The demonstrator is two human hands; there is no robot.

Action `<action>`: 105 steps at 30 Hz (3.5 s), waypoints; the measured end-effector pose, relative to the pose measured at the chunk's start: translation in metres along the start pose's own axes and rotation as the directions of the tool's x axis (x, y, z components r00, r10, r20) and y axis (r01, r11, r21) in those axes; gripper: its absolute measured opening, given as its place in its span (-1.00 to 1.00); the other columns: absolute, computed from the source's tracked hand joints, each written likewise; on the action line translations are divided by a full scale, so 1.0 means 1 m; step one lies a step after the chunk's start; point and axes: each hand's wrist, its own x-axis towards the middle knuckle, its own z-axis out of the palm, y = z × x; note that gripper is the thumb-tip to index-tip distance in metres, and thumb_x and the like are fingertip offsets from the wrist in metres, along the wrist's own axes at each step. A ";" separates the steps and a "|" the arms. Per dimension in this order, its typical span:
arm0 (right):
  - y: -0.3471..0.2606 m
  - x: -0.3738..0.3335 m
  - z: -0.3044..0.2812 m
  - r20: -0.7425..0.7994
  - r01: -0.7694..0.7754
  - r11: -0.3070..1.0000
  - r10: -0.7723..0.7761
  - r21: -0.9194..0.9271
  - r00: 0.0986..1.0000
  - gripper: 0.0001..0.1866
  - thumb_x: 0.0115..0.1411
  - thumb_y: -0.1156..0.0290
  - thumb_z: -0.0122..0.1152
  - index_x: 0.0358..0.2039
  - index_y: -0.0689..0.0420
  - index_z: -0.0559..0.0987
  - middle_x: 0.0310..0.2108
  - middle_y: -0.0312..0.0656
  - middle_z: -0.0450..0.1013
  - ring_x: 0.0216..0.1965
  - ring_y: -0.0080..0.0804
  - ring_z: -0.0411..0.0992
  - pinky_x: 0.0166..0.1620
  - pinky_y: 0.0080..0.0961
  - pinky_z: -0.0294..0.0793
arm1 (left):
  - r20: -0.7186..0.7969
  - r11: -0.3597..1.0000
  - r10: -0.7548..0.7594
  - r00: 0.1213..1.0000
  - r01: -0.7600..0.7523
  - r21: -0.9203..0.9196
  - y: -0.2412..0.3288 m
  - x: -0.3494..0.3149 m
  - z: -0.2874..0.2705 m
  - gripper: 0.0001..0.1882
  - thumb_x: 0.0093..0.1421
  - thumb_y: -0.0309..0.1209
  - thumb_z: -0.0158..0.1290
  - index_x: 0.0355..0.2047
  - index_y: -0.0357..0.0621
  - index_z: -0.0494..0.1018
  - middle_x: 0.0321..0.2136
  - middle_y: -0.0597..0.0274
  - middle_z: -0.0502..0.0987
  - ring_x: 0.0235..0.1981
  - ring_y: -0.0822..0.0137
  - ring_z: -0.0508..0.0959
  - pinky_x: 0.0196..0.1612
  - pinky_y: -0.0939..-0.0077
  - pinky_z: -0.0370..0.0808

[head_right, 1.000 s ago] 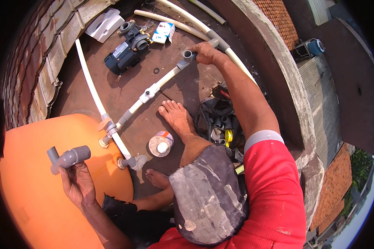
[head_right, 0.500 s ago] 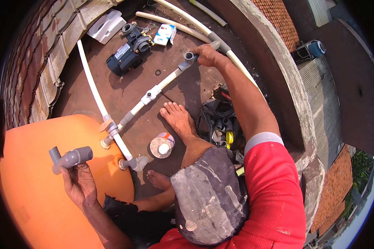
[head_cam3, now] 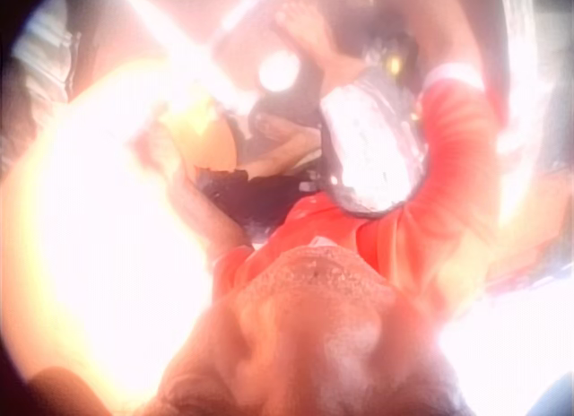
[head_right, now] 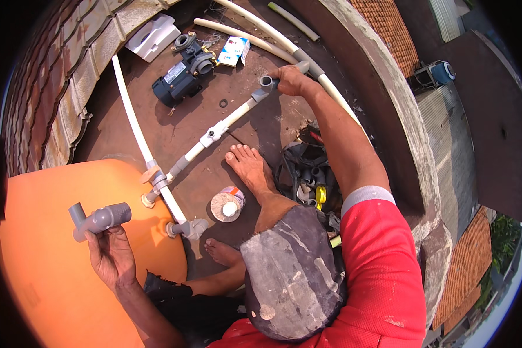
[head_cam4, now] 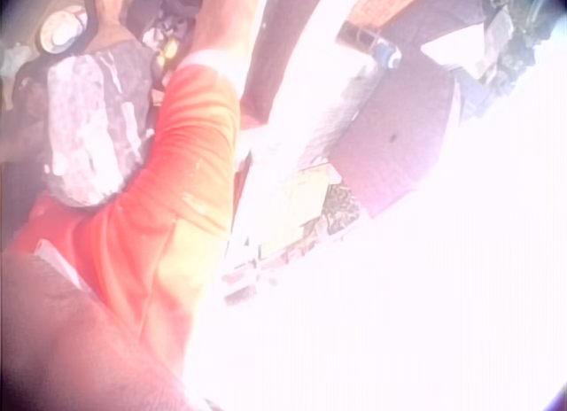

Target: The person sits on a rooftop and assembles a PVC pipe system connected to a large orange water tank. They handle various pipe fittings and sections, applying sealant and joining components by hand.

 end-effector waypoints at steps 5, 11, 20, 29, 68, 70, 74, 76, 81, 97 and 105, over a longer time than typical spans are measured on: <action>0.006 -0.001 0.002 -0.010 0.001 1.000 -0.001 0.022 1.000 -0.46 -0.01 0.64 0.27 0.03 0.02 0.76 -0.17 -0.14 0.74 -0.10 -0.25 0.66 0.09 -0.28 0.58 | 0.019 1.000 -0.013 1.000 0.013 -0.009 -0.001 0.001 -0.002 -0.55 0.51 -0.40 0.11 0.27 -0.42 0.31 0.15 -0.06 0.56 0.23 0.09 0.57 0.36 0.08 0.60; 0.007 -0.001 0.000 -0.014 -0.006 0.999 0.007 0.046 1.000 -0.44 -0.04 0.63 0.34 0.05 0.03 0.75 -0.18 -0.16 0.74 -0.12 -0.28 0.65 0.08 -0.32 0.58 | 0.029 1.000 -0.020 0.999 0.020 0.003 -0.001 0.002 -0.002 -0.55 0.52 -0.39 0.10 0.28 -0.42 0.31 0.17 -0.06 0.56 0.22 0.09 0.57 0.36 0.08 0.59; 0.029 0.009 -0.001 0.110 0.027 0.990 -0.043 0.136 0.993 -0.34 -0.13 0.55 0.51 0.08 -0.16 0.76 -0.10 -0.24 0.74 -0.04 -0.24 0.68 0.07 -0.32 0.61 | 0.010 0.999 -0.001 1.000 0.000 0.040 -0.003 0.001 0.000 -0.56 0.53 -0.38 0.08 0.28 -0.41 0.33 0.17 -0.06 0.56 0.21 0.10 0.58 0.29 0.13 0.64; 0.029 0.012 0.000 0.127 0.059 0.986 -0.080 0.158 0.989 -0.34 -0.14 0.51 0.60 0.07 -0.17 0.77 -0.12 -0.29 0.75 -0.08 -0.31 0.68 0.06 -0.36 0.62 | 0.020 0.999 -0.019 1.000 0.018 0.032 -0.003 -0.001 0.003 -0.55 0.53 -0.40 0.09 0.29 -0.39 0.32 0.19 -0.05 0.55 0.22 0.13 0.57 0.31 0.16 0.61; 0.006 0.012 -0.001 0.130 -0.121 0.986 0.105 0.119 0.986 -0.37 -0.06 0.46 0.58 0.12 -0.18 0.76 -0.10 -0.28 0.75 -0.07 -0.34 0.67 0.13 -0.42 0.59 | -0.031 0.999 0.004 1.000 -0.003 0.036 -0.005 -0.008 0.002 -0.55 0.54 -0.38 0.07 0.32 -0.36 0.33 0.19 0.01 0.53 0.22 0.14 0.55 0.28 0.17 0.61; -0.003 0.007 0.002 0.127 -0.133 0.960 0.104 0.245 0.986 -0.48 -0.02 0.69 0.51 0.00 0.05 0.77 -0.20 -0.45 0.69 -0.15 -0.55 0.58 0.06 -0.48 0.58 | -0.027 0.996 0.027 0.999 -0.025 0.080 -0.006 -0.008 0.005 -0.54 0.55 -0.36 0.07 0.32 -0.36 0.32 0.17 0.02 0.52 0.21 0.17 0.55 0.21 0.23 0.65; 0.002 0.002 0.000 0.101 -0.144 0.939 0.118 0.311 0.988 -0.52 -0.07 0.72 0.51 -0.07 0.09 0.77 -0.24 -0.45 0.69 -0.18 -0.54 0.57 0.02 -0.46 0.59 | -0.116 0.991 0.058 0.992 -0.043 0.124 -0.010 -0.006 0.006 -0.54 0.54 -0.33 0.08 0.30 -0.38 0.35 0.14 0.01 0.52 0.16 0.18 0.59 0.26 0.16 0.65; 0.001 0.001 0.000 0.087 -0.122 0.947 0.101 0.296 0.991 -0.54 -0.07 0.72 0.50 -0.10 0.10 0.77 -0.27 -0.45 0.68 -0.20 -0.54 0.56 0.01 -0.46 0.59 | -0.118 0.987 0.064 0.991 -0.045 0.156 -0.008 -0.008 0.007 -0.54 0.55 -0.32 0.06 0.30 -0.39 0.34 0.15 0.00 0.52 0.14 0.18 0.61 0.26 0.15 0.66; 0.003 0.003 -0.002 0.121 -0.118 0.935 0.081 0.335 0.989 -0.54 -0.06 0.71 0.50 -0.09 0.10 0.76 -0.25 -0.43 0.68 -0.18 -0.52 0.57 0.04 -0.44 0.58 | -0.115 0.987 0.061 0.991 -0.043 0.158 -0.010 -0.010 0.005 -0.55 0.55 -0.32 0.06 0.30 -0.36 0.34 0.14 0.00 0.53 0.17 0.16 0.60 0.27 0.16 0.66; 0.018 0.010 0.010 0.105 -0.121 0.951 0.095 0.283 0.990 -0.41 -0.07 0.62 0.51 0.05 -0.06 0.78 -0.19 -0.41 0.72 -0.14 -0.51 0.61 0.07 -0.46 0.59 | -0.032 0.997 0.022 0.999 -0.020 0.081 -0.004 -0.006 -0.001 -0.55 0.55 -0.34 0.05 0.31 -0.34 0.32 0.18 0.01 0.52 0.19 0.14 0.57 0.20 0.19 0.65; 0.017 0.009 0.000 0.128 -0.082 0.985 0.063 0.150 0.990 -0.39 -0.02 0.57 0.52 0.10 -0.16 0.76 -0.12 -0.34 0.74 -0.06 -0.42 0.65 0.10 -0.42 0.59 | 0.011 0.998 0.019 1.000 -0.020 0.056 -0.007 -0.005 0.000 -0.58 0.56 -0.40 0.02 0.32 -0.36 0.32 0.20 -0.02 0.50 0.24 0.14 0.54 0.30 0.19 0.60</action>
